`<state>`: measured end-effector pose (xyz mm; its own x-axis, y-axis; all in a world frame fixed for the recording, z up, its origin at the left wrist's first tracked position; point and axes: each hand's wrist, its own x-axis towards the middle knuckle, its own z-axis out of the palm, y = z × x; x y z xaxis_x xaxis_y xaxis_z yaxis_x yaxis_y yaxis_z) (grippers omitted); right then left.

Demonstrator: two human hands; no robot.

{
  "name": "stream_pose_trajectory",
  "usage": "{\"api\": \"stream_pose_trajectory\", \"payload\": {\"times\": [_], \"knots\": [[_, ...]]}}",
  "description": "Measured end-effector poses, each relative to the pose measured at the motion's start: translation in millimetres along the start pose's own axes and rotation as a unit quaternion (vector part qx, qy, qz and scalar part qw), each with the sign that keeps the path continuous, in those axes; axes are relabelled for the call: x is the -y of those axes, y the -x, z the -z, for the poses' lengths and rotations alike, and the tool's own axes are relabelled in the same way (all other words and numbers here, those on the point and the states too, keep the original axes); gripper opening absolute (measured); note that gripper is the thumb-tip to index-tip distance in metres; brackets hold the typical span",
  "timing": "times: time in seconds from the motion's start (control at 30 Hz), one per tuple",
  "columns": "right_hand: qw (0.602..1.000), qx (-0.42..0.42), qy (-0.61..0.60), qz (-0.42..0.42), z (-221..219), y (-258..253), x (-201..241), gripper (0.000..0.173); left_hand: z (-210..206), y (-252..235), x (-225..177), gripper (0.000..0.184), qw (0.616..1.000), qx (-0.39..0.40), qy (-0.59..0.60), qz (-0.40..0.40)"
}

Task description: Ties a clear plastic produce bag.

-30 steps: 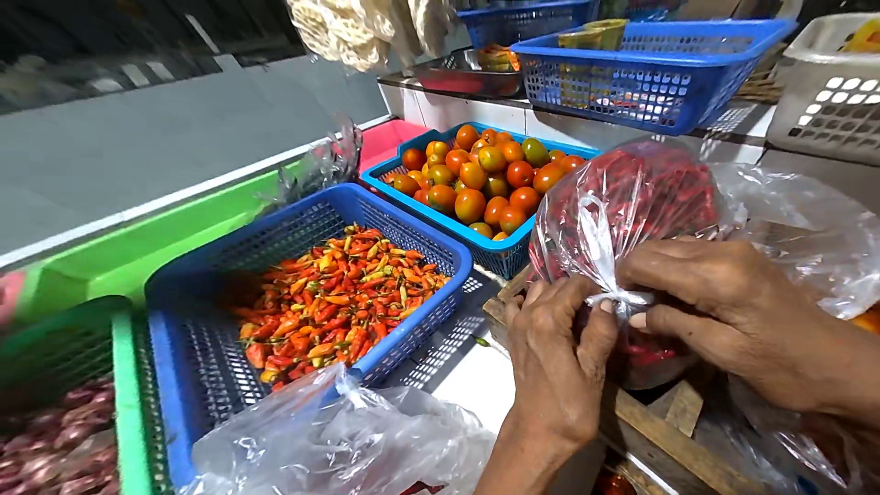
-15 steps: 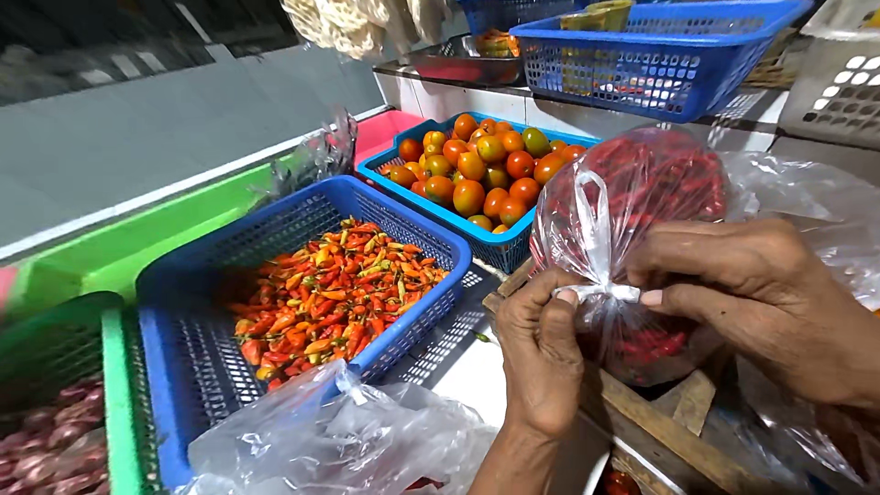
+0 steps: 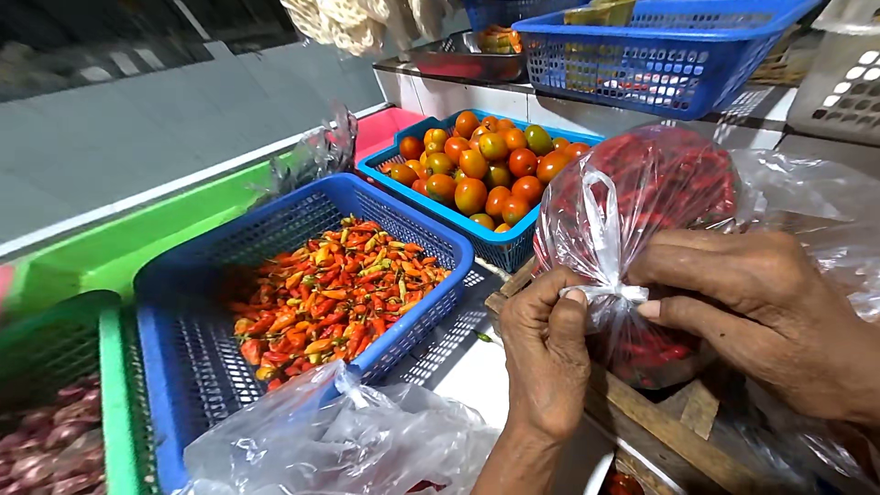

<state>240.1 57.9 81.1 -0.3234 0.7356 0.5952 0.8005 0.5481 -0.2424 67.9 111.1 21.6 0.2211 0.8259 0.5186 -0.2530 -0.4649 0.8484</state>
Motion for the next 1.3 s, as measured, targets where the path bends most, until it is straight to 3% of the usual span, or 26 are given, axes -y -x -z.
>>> {"api": "stream_pose_trajectory", "payload": {"times": [0.43,0.7,0.83,0.93,1.0,1.3], "knots": [[1.0,0.005,0.009,0.007,-0.2,-0.8,1.4,0.02,0.2,0.2,2.3,0.036,0.999,-0.028,0.044,-0.009],[0.999,-0.013,0.038,0.025,-3.9,0.7,1.9,0.022,2.6,-2.0,1.2,0.036,1.0,-0.011,0.0,-0.005],[0.997,-0.018,0.065,0.043,-5.2,1.0,4.1,0.024,2.5,-3.2,0.4,0.029,1.0,0.019,-0.018,-0.007],[0.999,-0.039,0.016,0.028,-4.4,3.7,-1.9,0.02,5.2,-4.6,-1.2,0.013,0.997,0.06,-0.049,0.009],[0.997,-0.06,-0.047,0.024,-5.0,4.3,-5.7,0.019,5.7,-5.0,-0.4,0.012,0.995,0.07,-0.07,0.011],[0.99,-0.103,-0.093,0.036,-6.2,5.1,-7.1,0.02,-1.9,-0.9,5.6,0.024,0.968,0.041,-0.214,-0.125]]}}
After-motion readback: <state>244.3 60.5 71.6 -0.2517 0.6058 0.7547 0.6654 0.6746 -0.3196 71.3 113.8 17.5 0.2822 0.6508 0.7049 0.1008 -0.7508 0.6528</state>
